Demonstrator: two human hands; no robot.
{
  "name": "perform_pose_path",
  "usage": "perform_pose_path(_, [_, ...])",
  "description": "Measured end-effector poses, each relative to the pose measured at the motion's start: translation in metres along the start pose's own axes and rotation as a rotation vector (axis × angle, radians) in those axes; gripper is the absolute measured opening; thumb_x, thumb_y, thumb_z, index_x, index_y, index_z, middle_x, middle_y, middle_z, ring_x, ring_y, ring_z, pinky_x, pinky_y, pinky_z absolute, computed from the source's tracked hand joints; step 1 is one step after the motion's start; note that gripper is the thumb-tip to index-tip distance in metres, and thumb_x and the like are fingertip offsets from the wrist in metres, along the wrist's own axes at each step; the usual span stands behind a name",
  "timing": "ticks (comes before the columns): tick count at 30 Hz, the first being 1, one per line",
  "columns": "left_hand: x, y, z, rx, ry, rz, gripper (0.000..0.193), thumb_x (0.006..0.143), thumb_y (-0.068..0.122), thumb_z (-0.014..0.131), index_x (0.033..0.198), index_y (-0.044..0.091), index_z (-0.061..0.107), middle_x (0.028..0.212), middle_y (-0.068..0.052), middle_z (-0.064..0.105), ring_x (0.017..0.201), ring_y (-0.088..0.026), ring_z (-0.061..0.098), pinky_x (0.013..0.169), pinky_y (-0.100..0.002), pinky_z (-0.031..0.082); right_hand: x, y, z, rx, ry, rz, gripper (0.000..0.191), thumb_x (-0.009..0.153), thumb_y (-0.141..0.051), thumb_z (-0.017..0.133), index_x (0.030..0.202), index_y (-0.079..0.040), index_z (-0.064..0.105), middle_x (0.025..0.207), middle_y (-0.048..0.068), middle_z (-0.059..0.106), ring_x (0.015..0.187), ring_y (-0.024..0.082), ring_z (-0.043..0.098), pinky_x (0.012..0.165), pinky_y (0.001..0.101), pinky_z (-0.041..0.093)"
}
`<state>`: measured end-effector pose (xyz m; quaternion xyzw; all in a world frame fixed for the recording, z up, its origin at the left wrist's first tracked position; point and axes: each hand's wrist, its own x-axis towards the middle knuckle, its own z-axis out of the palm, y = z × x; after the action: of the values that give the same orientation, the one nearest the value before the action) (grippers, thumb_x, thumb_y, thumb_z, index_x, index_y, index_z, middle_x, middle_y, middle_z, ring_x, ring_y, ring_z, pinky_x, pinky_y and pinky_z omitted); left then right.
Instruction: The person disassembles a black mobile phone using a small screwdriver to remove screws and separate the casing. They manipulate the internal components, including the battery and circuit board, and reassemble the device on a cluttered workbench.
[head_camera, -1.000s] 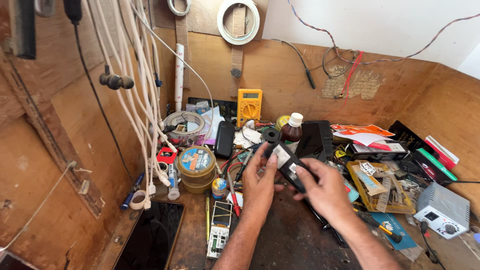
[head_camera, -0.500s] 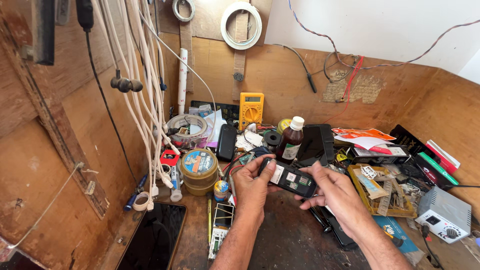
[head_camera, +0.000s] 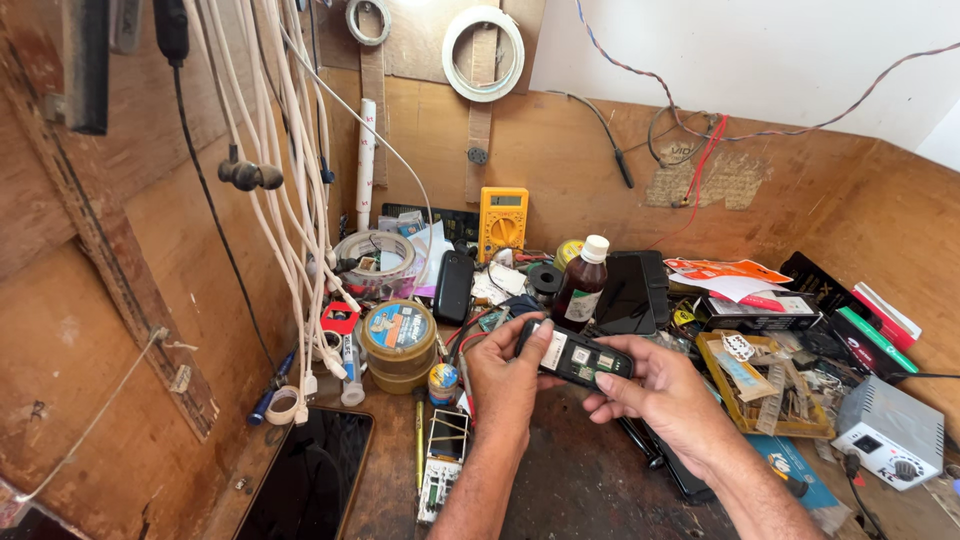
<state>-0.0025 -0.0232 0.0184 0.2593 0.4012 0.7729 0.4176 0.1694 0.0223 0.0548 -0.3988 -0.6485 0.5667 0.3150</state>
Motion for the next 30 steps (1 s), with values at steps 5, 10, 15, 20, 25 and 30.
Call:
perform_pose_path(5, [0.002, -0.008, -0.002, 0.03, -0.053, -0.016, 0.026, 0.091, 0.016, 0.073, 0.115, 0.006, 0.075, 0.092, -0.004, 0.076, 0.075, -0.009, 0.071, 0.059, -0.025, 0.061, 0.009, 0.015, -0.005, 0.021, 0.111, 0.016, 0.042, 0.09, 0.006, 0.061, 0.132, 0.003, 0.062, 0.094, 0.016, 0.074, 0.074, 0.024, 0.074, 0.069, 0.0356, 0.065])
perform_pose_path(10, [0.01, -0.018, -0.008, -0.036, -0.056, -0.078, 0.019, 0.091, 0.008, 0.072, 0.11, 0.005, 0.075, 0.091, -0.002, 0.074, 0.075, -0.009, 0.069, 0.061, -0.025, 0.058, 0.016, 0.033, -0.003, -0.02, 0.163, -0.077, 0.038, 0.086, 0.006, 0.065, 0.125, 0.003, 0.068, 0.089, 0.015, 0.077, 0.071, 0.021, 0.075, 0.067, 0.0344, 0.066])
perform_pose_path(15, [0.015, -0.023, -0.007, -0.052, -0.136, 0.031, 0.017, 0.091, -0.001, 0.069, 0.106, 0.003, 0.075, 0.091, -0.001, 0.074, 0.078, -0.009, 0.068, 0.069, -0.024, 0.058, 0.015, 0.025, 0.004, -0.448, 0.271, -0.337, 0.028, 0.083, -0.011, 0.08, 0.109, -0.001, 0.076, 0.087, 0.01, 0.082, 0.073, 0.015, 0.072, 0.062, 0.0296, 0.055])
perform_pose_path(20, [0.008, -0.025, -0.006, -0.112, -0.26, 0.051, 0.014, 0.09, -0.003, 0.068, 0.103, 0.001, 0.073, 0.092, -0.003, 0.076, 0.082, -0.01, 0.071, 0.077, -0.024, 0.06, 0.0, 0.005, 0.016, -0.604, 0.339, -0.355, 0.028, 0.081, -0.022, 0.079, 0.105, -0.008, 0.079, 0.09, 0.008, 0.083, 0.072, 0.018, 0.079, 0.062, 0.0331, 0.058])
perform_pose_path(25, [0.01, -0.023, -0.006, -0.124, -0.229, 0.034, 0.016, 0.09, -0.004, 0.068, 0.104, 0.0, 0.075, 0.092, -0.004, 0.076, 0.082, -0.011, 0.071, 0.075, -0.024, 0.06, -0.004, -0.001, 0.03, -0.655, 0.415, -0.471, 0.026, 0.081, -0.022, 0.079, 0.103, -0.009, 0.079, 0.088, 0.012, 0.081, 0.077, 0.026, 0.08, 0.067, 0.0353, 0.059])
perform_pose_path(30, [0.007, -0.021, -0.007, -0.091, -0.199, 0.001, 0.018, 0.09, -0.004, 0.068, 0.106, 0.001, 0.075, 0.094, -0.005, 0.078, 0.082, -0.01, 0.071, 0.073, -0.024, 0.059, -0.005, 0.003, 0.035, -0.701, 0.472, -0.39, 0.025, 0.079, -0.025, 0.08, 0.101, -0.012, 0.081, 0.086, 0.013, 0.08, 0.078, 0.029, 0.079, 0.068, 0.0369, 0.059])
